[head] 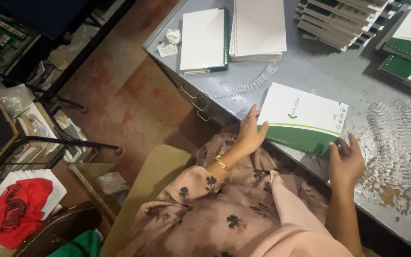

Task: Assembling notebooks by manually aligning covers with stacks of paper and stacking them for binding.

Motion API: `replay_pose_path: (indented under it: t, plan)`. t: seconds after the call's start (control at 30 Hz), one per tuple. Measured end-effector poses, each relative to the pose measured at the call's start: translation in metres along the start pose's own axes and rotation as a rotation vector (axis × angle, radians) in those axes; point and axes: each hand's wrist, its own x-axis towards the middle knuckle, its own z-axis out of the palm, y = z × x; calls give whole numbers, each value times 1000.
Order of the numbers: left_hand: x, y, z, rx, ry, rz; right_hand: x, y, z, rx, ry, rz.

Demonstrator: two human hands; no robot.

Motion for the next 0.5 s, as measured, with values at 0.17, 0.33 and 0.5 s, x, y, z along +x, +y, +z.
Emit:
replay_pose_path:
  t: [0.17,0.33,0.5]
  plan:
    - [-40,-8,-6,-61,56,-9,-30,-11,-10,8,-56,53]
    - [-28,-52,-7,-143,92,-297,-42,25,-7,-19,-58,-76]
    - [-13,-53,-20,-327,-208,-466,-52,21,-3,-143,-40,-122]
